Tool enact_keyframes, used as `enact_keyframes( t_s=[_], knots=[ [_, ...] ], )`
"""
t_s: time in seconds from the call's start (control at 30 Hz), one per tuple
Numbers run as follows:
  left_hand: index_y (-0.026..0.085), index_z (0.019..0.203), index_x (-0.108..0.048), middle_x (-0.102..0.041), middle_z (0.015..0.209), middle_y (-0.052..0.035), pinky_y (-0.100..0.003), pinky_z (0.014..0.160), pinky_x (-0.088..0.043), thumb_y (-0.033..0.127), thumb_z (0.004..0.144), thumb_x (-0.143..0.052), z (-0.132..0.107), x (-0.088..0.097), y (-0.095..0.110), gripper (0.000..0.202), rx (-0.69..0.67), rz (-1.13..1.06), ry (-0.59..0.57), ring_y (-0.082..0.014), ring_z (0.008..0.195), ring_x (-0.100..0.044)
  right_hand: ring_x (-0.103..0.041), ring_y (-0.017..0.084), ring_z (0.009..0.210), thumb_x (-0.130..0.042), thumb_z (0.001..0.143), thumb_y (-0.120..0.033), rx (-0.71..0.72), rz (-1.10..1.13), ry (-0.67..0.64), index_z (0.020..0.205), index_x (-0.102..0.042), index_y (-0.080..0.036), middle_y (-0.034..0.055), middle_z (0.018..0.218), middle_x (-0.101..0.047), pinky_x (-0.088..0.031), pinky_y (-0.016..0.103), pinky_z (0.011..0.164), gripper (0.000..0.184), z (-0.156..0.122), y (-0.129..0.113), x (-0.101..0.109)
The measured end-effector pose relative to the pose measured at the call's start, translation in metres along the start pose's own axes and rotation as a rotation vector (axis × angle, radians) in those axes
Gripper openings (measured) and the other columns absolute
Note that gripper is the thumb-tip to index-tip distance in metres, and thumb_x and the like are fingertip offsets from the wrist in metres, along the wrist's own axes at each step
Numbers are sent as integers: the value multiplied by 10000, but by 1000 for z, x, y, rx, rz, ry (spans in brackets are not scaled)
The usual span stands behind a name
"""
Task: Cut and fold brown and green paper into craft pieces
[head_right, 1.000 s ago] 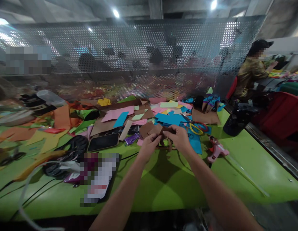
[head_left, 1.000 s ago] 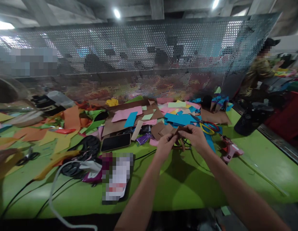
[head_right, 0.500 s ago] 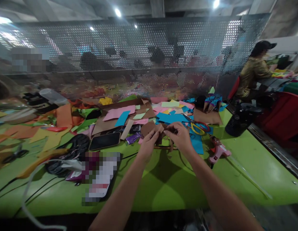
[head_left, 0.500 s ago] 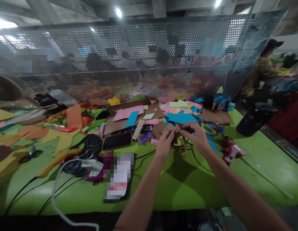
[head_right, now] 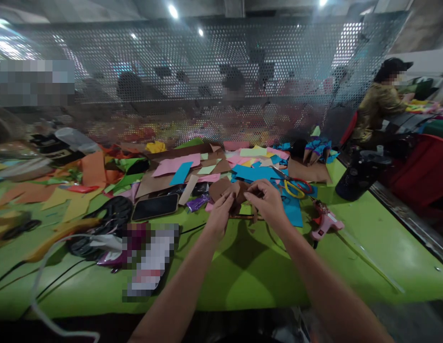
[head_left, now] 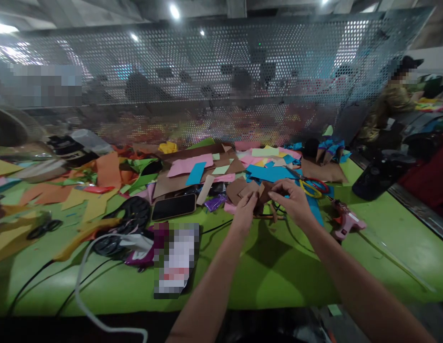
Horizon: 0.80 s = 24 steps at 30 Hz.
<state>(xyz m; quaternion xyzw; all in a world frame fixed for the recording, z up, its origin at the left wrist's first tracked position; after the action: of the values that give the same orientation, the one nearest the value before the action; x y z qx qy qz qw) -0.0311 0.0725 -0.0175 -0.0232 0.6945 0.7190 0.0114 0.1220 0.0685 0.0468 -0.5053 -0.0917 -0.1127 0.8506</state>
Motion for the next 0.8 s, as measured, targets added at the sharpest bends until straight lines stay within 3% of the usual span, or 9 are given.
enact_keyframes(
  t_s=[0.27,0.5,0.8],
  knots=[
    [202,866,-616,-528,646,-1,-264,536,-394,531,843,-544,-3,-3,2,338,20,-11,-32,-133,569,-468,-550,167,730,-652,741,-276,-38,8,28,653,-596,-207,27,807,-606,-438,284,628,126,-2,0,0],
    [195,797,-561,-560,796,-9,-250,731,-418,444,884,-511,-5,-1,17,269,-124,125,10,-146,777,-501,-537,159,705,-638,746,-261,-30,0,27,652,-585,-205,18,788,-582,-427,282,612,121,-3,4,-1],
    [218,680,-317,-305,667,45,-244,606,-305,400,919,-453,-5,-3,18,330,-192,206,5,-115,630,-326,-577,171,744,-627,772,-271,-38,12,-18,692,-625,-197,37,842,-597,-454,292,645,109,-4,5,-5]
  ],
)
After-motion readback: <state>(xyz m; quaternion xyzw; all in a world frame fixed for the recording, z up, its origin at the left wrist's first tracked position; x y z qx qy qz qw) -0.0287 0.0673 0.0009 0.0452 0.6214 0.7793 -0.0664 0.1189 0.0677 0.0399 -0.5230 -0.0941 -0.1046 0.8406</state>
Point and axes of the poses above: each hand's wrist, its own z-axis towards the middle knuckle, its own x-axis out of the back of the hand, y = z × x, the point moved 7 cm from there along z, towards the middle knuckle
